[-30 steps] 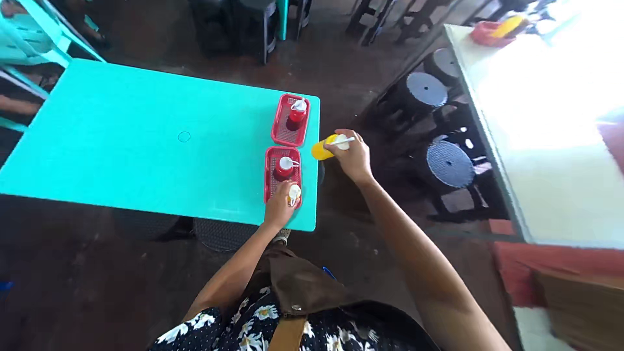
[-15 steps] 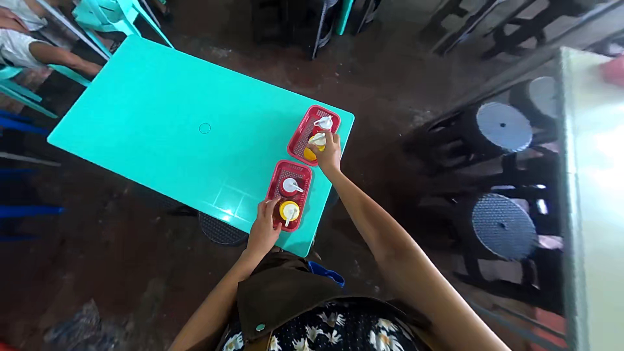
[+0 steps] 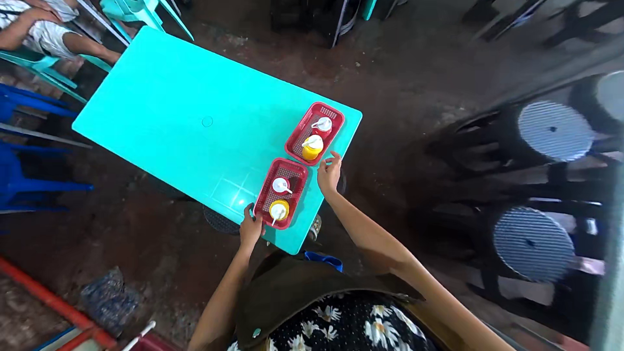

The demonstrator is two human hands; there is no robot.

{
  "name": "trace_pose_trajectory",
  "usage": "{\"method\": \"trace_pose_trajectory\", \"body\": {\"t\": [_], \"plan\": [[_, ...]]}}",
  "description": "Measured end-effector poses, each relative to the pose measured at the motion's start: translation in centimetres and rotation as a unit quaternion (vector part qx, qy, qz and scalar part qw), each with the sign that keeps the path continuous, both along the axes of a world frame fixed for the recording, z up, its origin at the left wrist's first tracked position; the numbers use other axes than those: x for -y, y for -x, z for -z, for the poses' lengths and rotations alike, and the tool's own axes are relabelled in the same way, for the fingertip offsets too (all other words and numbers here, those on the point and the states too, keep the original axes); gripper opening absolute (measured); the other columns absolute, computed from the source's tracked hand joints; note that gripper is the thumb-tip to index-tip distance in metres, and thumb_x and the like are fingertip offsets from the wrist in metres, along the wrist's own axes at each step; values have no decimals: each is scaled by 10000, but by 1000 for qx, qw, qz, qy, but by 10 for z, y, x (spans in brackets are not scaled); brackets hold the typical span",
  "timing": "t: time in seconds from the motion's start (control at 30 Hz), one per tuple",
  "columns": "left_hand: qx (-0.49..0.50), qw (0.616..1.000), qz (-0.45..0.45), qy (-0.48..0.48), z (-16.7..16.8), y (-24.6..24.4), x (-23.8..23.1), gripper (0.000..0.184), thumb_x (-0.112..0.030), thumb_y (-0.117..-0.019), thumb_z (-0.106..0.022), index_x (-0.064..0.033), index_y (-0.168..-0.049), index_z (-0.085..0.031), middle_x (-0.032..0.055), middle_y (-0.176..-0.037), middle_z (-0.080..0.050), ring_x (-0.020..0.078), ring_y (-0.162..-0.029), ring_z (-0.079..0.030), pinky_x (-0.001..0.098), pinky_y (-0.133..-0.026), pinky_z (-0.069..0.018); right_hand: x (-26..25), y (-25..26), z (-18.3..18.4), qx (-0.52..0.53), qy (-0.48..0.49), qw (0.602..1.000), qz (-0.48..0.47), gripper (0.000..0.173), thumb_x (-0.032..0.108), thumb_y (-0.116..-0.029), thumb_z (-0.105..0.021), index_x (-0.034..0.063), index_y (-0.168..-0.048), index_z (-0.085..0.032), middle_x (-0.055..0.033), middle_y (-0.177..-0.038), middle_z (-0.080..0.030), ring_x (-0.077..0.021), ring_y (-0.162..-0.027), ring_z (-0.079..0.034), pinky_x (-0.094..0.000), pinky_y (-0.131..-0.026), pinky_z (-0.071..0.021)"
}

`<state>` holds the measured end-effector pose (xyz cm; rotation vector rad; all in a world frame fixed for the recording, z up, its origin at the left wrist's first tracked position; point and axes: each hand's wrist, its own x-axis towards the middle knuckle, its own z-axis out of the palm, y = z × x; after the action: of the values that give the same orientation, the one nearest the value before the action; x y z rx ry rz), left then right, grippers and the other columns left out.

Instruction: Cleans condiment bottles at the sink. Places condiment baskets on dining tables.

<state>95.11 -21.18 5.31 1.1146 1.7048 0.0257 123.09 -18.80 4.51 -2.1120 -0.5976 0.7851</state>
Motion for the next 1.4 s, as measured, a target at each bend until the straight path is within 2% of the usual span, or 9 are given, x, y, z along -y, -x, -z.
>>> {"method": "trace_pose_trajectory", "body": {"t": [0.1,0.23,0.37,0.5,0.63,0.77,0.93,1.13,1.4], "plan": [[89,993,-72,8,2,-3,5,526,-172,-1091,-471,-129,-1585,-297,247,-1143,-659,271,-731,-726,421,-636,-627,8,6,6,-51,32,997,-38,378,99,-1083,-421,8,-1449,-448,-234,-1120,-659,-351,-930,-686,-504,-865,-558],[142,986,-87,6,8,-1,5,429,-93,-1093,-438,-19,-1512,-384,235,-1133,-657,244,-757,-730,390,-648,-634,39,33,15,-132,85,977,-142,435,229,-1112,-392,2,-1483,-401,-205,-1093,-677,-270,-860,-704,-436,-812,-580],[143,988,-52,10,5,2,2,409,-102,-1095,-426,-9,-1493,-401,228,-1121,-664,238,-761,-732,395,-666,-636,48,52,8,-147,57,987,-30,517,331,-1114,-407,-18,-1492,-366,-227,-1108,-659,-275,-796,-699,-435,-749,-591],[149,988,-19,23,6,7,-5,420,-111,-1099,-419,-27,-1509,-393,233,-1141,-660,249,-775,-734,405,-678,-637,7,26,-3,-198,11,977,83,452,279,-1145,-286,-12,-1484,-355,-231,-1074,-634,-263,-772,-679,-407,-735,-579],[152,987,16,52,3,15,-14,461,-181,-1102,-462,-59,-1534,-358,208,-1069,-682,220,-717,-726,372,-651,-630,-19,6,-5,-278,15,958,69,490,139,-1089,-465,85,-1535,-270,-239,-1207,-600,-298,-889,-677,-437,-753,-575],[170,982,9,83,-6,32,-18,577,-253,-1082,-538,-142,-1587,-282,194,-1028,-696,223,-716,-712,370,-637,-606,-31,4,0,-296,49,947,113,650,181,-1050,-550,152,-1588,-187,-258,-1259,-592,-323,-956,-667,-434,-763,-557],[178,981,-29,67,-14,63,-23,543,-239,-1085,-529,-112,-1570,-321,192,-964,-695,224,-711,-704,366,-640,-596,-52,2,10,-290,54,945,139,756,122,-1043,-473,278,-1637,-32,-244,-1363,-536,-331,-991,-628,-488,-751,-535],[167,979,-108,38,-8,100,-28,486,-200,-1093,-506,-101,-1548,-366,186,-902,-693,230,-688,-701,371,-613,-588,-57,-8,3,-335,-1,925,181,465,99,-1086,-405,161,-1538,-317,-208,-1243,-574,-270,-889,-630,-415,-718,-543],[149,978,-146,-11,6,131,-43,458,-192,-1096,-496,-84,-1529,-396,190,-927,-693,219,-688,-692,363,-609,-580,-8,-37,-14,-296,-20,923,244,434,88,-1081,-410,123,-1511,-357,-183,-1141,-576,-223,-824,-596,-377,-681,-519]]}}
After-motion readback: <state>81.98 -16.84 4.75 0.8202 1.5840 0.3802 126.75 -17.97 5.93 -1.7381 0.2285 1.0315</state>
